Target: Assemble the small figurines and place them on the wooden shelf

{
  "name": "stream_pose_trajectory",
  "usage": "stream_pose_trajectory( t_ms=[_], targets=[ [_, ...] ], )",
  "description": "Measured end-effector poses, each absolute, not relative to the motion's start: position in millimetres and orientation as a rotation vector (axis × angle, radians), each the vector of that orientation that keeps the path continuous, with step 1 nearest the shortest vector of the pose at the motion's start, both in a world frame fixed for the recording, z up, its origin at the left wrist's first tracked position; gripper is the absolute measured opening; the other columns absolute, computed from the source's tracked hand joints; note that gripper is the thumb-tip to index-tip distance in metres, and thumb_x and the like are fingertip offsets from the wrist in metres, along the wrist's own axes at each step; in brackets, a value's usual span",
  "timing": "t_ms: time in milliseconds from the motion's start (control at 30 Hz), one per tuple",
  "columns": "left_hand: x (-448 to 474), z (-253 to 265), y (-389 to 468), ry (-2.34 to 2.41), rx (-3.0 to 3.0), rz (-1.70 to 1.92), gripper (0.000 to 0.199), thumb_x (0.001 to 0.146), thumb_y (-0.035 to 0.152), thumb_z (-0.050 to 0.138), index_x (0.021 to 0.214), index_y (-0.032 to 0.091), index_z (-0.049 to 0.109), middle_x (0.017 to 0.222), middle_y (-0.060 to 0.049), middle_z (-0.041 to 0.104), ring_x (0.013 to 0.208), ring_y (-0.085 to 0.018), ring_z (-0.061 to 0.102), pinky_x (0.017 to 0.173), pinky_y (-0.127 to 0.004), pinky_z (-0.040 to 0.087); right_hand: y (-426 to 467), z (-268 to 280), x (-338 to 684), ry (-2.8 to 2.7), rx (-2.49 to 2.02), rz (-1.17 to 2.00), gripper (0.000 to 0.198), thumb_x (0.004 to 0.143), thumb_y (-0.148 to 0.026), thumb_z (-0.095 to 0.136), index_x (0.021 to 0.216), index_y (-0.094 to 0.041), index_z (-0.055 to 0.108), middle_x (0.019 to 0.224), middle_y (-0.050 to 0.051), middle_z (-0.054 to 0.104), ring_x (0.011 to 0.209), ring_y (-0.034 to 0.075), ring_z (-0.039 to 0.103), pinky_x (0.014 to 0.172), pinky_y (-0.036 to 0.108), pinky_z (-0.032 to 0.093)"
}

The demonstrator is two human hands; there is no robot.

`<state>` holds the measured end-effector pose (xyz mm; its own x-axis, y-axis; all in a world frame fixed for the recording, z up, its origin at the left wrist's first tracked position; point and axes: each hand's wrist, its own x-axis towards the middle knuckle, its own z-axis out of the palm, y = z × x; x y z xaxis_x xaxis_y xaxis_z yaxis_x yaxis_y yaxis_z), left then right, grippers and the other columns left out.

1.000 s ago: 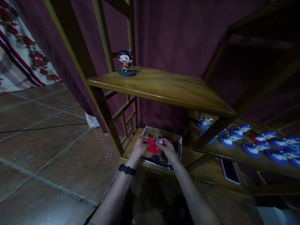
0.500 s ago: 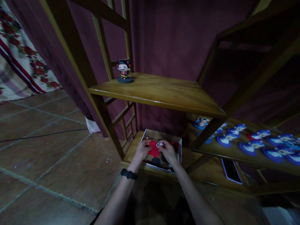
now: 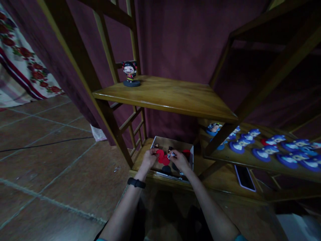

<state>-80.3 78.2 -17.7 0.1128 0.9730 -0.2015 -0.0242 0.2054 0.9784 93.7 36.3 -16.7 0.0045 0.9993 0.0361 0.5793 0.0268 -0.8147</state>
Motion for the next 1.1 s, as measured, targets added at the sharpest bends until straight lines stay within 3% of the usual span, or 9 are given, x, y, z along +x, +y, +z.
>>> stream_pose_trajectory(
  t_ms=[467, 733, 1100],
  targets=[
    [-64, -15, 66, 1.017, 1.259, 0.945, 0.021, 0.057, 0.001, 0.052, 0.069, 0.013, 0.064, 0.056, 0.000, 0.060, 0.049, -0.010, 0.048, 0.049, -0.021, 0.037, 35, -11, 78, -1.484, -1.495, 0.752, 0.021, 0.071, -0.021, 0.050, 0.088, -0.022, 0.062, 0.072, -0.001, 0.065, 0.065, 0.015, 0.059, 0.058, 0.023, 0.044],
    [-51, -4, 58, 0.979, 1.175, 0.922, 0.021, 0.053, -0.002, 0.056, 0.066, 0.012, 0.065, 0.055, -0.001, 0.060, 0.048, -0.010, 0.049, 0.050, -0.023, 0.039, 32, -6, 82, -1.474, -1.513, 0.723, 0.022, 0.072, -0.019, 0.051, 0.090, -0.025, 0.062, 0.081, -0.001, 0.067, 0.072, 0.016, 0.061, 0.066, 0.025, 0.046],
    [-44, 2, 55, 1.024, 0.951, 0.963, 0.027, 0.053, -0.001, 0.061, 0.077, 0.011, 0.067, 0.063, -0.001, 0.066, 0.053, -0.010, 0.055, 0.055, -0.021, 0.043, 34, -6, 93, -1.453, -1.528, 0.805, 0.021, 0.075, -0.022, 0.051, 0.095, -0.024, 0.060, 0.084, 0.000, 0.067, 0.075, 0.016, 0.062, 0.068, 0.027, 0.047]
  ],
)
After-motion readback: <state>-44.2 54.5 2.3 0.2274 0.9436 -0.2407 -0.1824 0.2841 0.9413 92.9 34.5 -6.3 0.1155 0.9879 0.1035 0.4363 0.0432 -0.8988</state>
